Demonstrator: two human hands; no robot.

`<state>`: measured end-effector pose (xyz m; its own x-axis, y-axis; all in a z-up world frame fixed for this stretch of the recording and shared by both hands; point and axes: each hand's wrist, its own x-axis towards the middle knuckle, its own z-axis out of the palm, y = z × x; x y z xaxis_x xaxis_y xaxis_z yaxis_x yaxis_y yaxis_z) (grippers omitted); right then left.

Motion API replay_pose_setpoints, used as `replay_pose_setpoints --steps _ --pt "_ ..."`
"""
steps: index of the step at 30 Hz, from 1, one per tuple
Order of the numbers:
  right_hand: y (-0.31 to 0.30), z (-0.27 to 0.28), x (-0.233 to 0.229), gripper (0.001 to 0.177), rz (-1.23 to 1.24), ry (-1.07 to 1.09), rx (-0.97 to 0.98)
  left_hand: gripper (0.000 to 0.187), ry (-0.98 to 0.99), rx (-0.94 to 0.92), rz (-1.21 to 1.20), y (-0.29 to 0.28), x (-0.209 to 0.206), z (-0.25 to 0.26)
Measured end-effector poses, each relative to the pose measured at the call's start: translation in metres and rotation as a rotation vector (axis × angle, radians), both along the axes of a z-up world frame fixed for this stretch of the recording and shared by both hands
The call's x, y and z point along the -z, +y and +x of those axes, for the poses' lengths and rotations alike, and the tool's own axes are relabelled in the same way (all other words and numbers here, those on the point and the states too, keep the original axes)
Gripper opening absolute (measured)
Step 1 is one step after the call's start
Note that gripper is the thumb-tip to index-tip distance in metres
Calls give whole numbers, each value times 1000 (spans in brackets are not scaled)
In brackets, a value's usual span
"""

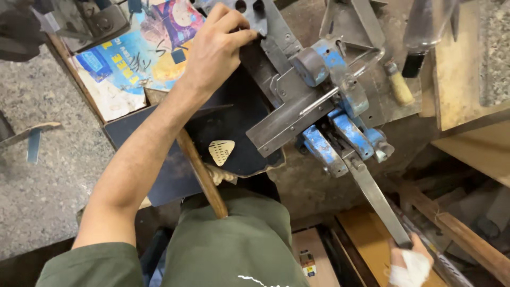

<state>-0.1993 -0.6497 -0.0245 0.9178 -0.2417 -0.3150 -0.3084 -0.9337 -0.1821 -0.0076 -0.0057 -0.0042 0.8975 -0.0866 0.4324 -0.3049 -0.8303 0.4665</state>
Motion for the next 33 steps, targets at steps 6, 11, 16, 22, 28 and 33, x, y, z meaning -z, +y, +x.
replay_pose_setpoints --steps 6,11,16,22,28,33 --pt "-7 10 13 30 -63 87 25 34 -31 93 22 18 10 5" --pt "-7 -5 21 45 48 0 11 31 -47 138 70 20 -1 8" --pt "42 8 -8 42 29 106 130 23 40 90 -348 9 -51 -11" --pt "206 38 -73 29 41 -468 -360 46 240 186 -1205 -1 -100 -68" --pt "396 19 -80 39 521 -130 -413 46 306 190 -1781 -6 -108 -134" --pt "462 16 -46 47 384 -253 -467 43 262 228 -2028 13 -107 -188"
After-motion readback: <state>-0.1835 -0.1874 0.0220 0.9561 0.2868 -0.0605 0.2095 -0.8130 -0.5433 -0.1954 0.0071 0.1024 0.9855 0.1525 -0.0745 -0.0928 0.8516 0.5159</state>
